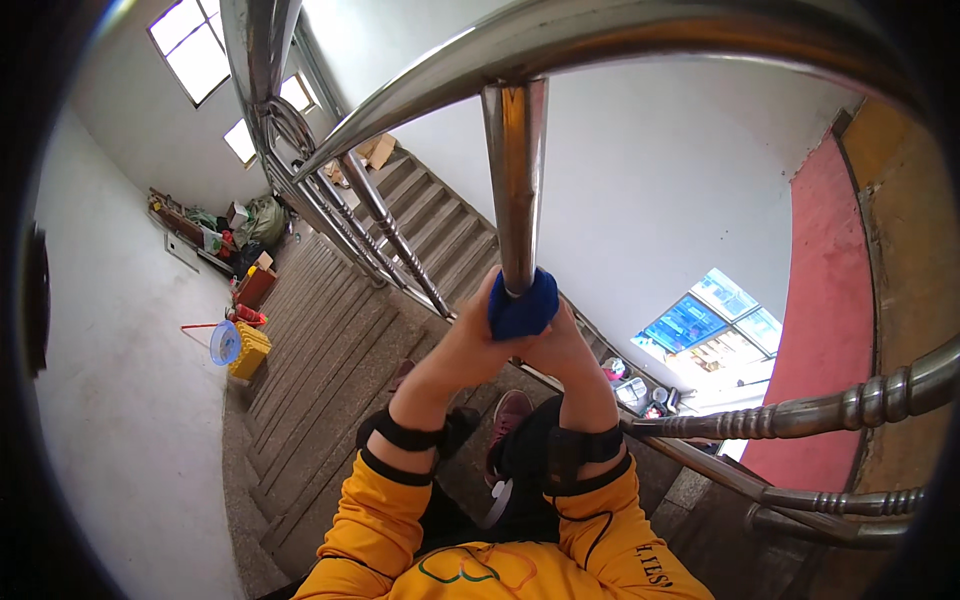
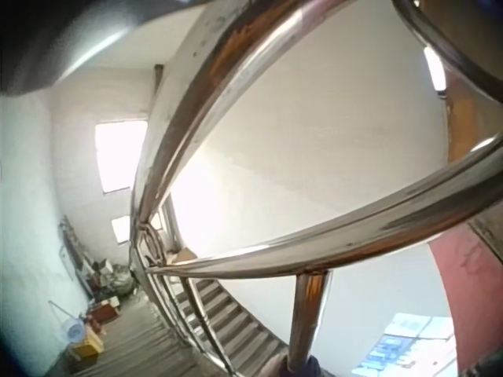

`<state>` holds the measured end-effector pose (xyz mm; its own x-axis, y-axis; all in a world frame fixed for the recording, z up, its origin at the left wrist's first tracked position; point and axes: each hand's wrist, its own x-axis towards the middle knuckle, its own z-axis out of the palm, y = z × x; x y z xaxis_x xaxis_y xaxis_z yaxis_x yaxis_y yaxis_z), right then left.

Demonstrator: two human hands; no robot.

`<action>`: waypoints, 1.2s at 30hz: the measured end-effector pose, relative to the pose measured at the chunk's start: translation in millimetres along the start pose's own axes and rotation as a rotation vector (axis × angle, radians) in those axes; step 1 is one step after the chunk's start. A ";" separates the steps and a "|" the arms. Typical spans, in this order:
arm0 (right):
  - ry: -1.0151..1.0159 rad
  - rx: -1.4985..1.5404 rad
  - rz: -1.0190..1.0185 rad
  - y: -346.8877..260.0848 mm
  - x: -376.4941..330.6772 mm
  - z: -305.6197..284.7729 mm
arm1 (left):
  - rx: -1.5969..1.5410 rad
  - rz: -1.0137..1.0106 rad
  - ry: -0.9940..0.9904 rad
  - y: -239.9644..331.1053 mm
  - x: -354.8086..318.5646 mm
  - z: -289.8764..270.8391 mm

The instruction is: The person is cleaning a stainless steel handrail on a staircase using a blue cloth.

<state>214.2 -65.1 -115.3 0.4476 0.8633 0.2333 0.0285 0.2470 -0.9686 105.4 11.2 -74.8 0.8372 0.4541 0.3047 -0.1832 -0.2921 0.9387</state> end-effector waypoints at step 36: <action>-0.064 -0.291 0.000 6.7 -0.6 -3.4 | -0.250 -0.043 -0.123 -9.9 3.8 -13.9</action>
<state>217.2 -65.4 -122.3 0.3902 0.8918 0.2291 0.2873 0.1185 -0.9505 103.2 27.5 -80.7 0.9003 0.3516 0.2567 -0.2552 -0.0513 0.9655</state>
